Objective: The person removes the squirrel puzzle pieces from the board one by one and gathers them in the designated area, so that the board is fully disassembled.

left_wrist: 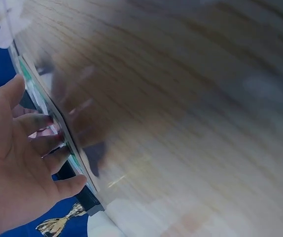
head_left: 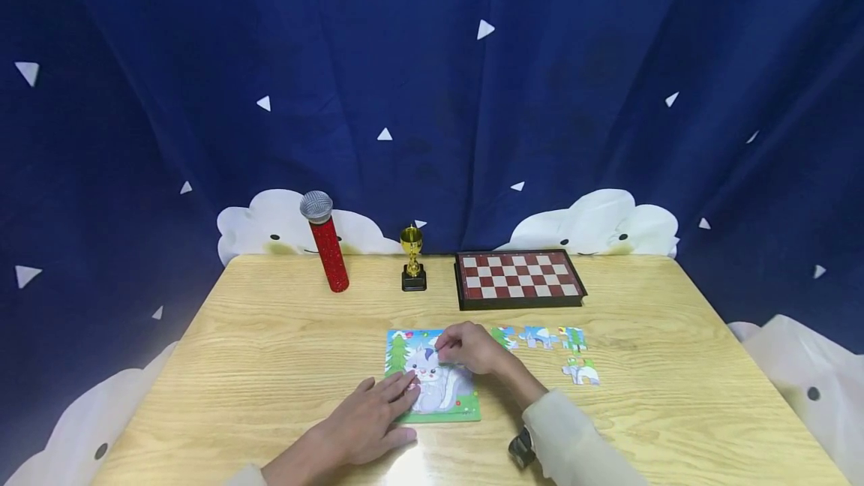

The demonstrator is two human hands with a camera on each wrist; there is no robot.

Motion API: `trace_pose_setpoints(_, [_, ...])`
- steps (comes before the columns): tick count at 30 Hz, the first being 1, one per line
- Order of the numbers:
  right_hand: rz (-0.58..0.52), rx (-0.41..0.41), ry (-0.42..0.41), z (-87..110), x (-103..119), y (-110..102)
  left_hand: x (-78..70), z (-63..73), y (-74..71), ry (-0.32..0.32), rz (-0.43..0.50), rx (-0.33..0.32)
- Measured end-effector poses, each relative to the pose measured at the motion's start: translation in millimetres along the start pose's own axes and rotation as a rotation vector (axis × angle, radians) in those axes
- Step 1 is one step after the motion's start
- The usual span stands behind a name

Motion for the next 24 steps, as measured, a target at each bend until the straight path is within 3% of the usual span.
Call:
trace_pose_setpoints(8, [-0.016,-0.002,-0.037,-1.9,6.9,10.1,-3.8,0.3,-3.4,0.025,-0.051,-0.014])
trace_pose_setpoints(18, [0.011,-0.004,-0.011,-4.7,7.5,12.1,-4.4,1.0,-2.6,0.032,-0.083,-0.007])
trace_pose_setpoints(24, [-0.030,-0.020,-0.006,-6.7,7.2,11.3,-3.1,0.6,-0.2,0.020,-0.068,0.012])
Point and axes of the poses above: each hand's wrist, its own z-axis away from the middle knuckle, its own y-axis out of the palm, x = y × z, the point moved 8 cm from there along -z, towards the middle knuckle, and after that the axes turned 5 degrees about -y, right-handed, at the moved point
